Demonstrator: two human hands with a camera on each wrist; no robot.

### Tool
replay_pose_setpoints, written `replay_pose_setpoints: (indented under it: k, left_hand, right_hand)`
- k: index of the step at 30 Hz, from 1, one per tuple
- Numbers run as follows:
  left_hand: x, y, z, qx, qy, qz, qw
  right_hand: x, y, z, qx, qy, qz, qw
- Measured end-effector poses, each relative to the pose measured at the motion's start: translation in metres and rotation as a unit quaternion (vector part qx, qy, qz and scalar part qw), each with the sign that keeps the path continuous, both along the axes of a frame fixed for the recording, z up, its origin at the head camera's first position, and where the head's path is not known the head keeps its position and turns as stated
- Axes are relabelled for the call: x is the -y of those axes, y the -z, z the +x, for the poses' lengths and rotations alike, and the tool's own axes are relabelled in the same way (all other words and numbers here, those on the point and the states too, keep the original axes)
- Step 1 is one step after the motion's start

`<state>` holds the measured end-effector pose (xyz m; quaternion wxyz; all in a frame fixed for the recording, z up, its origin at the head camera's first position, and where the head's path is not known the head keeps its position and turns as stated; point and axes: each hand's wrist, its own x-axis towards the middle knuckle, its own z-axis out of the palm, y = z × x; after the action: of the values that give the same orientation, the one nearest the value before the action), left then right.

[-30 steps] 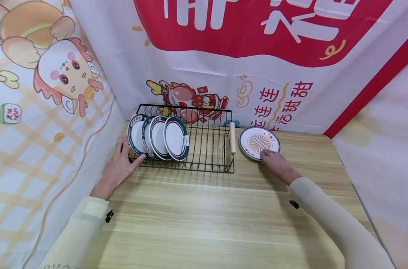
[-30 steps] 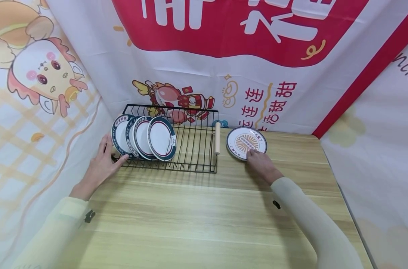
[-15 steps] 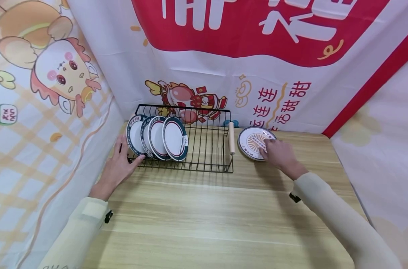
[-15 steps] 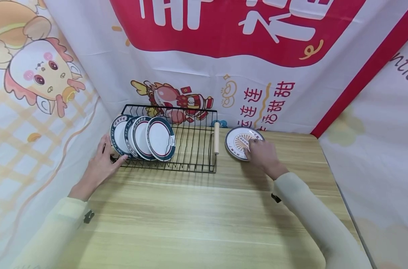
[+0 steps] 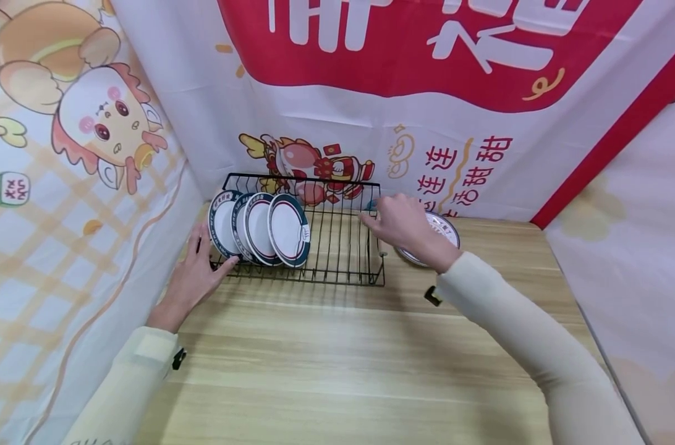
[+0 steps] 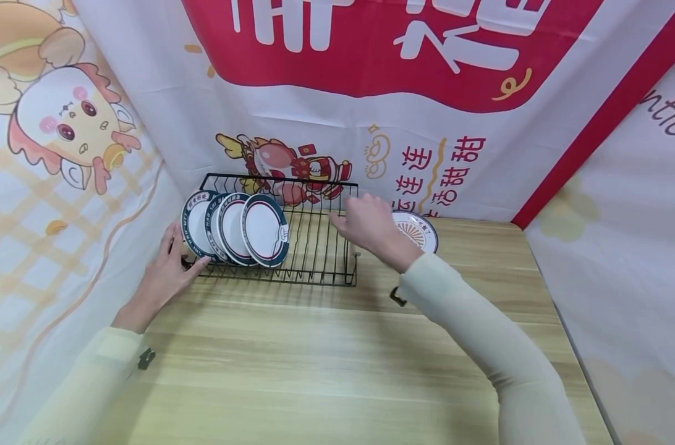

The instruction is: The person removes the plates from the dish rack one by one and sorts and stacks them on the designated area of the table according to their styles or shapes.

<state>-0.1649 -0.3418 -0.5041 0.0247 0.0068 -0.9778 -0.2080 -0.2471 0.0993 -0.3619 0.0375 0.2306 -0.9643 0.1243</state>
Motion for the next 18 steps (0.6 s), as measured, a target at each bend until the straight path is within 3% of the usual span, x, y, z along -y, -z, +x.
replay_pose_setpoints:
  k: [9, 18]
  left_hand:
    - [-0.001, 0.001, 0.001, -0.003, 0.002, 0.007, 1.0]
    - [-0.002, 0.0, 0.0, -0.004, 0.004, 0.005, 1.0]
  right_hand:
    - [0.084, -0.019, -0.013, 0.082, -0.035, 0.037, 0.995]
    - [0.14, -0.001, -0.025, 0.138, -0.035, 0.055, 0.988]
